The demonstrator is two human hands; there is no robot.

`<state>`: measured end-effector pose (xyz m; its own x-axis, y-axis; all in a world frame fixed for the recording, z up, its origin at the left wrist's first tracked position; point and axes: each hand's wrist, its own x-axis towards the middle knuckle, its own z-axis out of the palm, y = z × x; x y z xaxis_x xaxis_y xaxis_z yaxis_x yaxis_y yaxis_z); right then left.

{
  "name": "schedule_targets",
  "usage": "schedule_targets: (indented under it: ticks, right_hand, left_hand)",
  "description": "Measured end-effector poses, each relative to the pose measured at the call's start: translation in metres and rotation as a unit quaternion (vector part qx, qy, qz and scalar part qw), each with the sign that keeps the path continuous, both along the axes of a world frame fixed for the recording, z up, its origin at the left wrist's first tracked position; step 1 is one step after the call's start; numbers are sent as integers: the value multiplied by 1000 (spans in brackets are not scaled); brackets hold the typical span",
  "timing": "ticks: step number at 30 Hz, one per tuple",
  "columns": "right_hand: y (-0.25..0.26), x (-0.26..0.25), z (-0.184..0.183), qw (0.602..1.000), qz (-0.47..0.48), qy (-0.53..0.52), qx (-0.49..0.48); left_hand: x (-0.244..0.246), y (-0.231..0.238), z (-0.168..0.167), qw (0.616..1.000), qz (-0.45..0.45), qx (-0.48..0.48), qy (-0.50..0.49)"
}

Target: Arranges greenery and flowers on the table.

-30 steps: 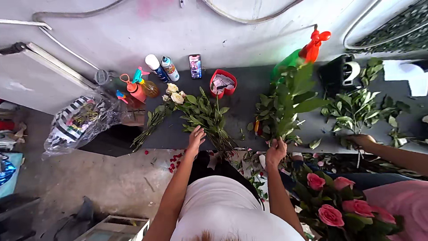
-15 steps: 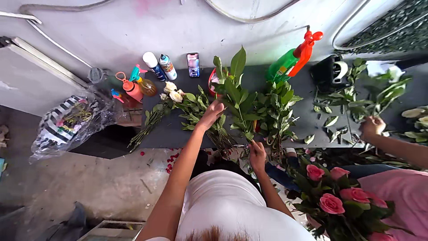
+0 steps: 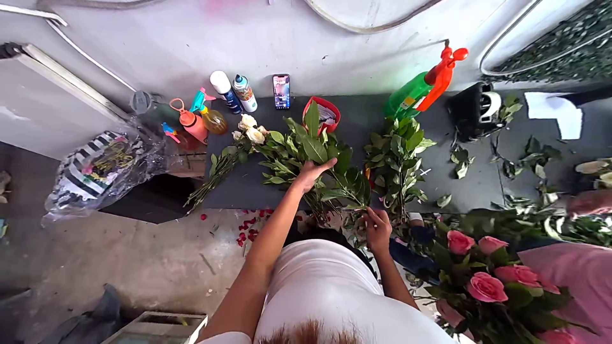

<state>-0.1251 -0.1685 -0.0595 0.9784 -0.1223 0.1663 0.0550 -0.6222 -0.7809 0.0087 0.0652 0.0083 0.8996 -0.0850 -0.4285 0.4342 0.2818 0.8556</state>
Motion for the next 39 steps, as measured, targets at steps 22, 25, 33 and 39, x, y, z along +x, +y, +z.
schedule_targets:
  ticks: [22,25,33,39]
  right_hand:
    - [4,-6,-7,994,-56,-91,-39]
    - [4,-5,-6,994,-54,-88,-41]
    - [3,-1,-4,994,-30,-98,-45]
    - [1,2,-3,999,2,-37,-29]
  left_hand:
    - [-21,15,-3,997,-65,32,12]
    - [-22,13,7,995,-69,72,8]
    - [-17,18,14,993,-102,61,21]
    - [-19,10,16,991,-58,110,42]
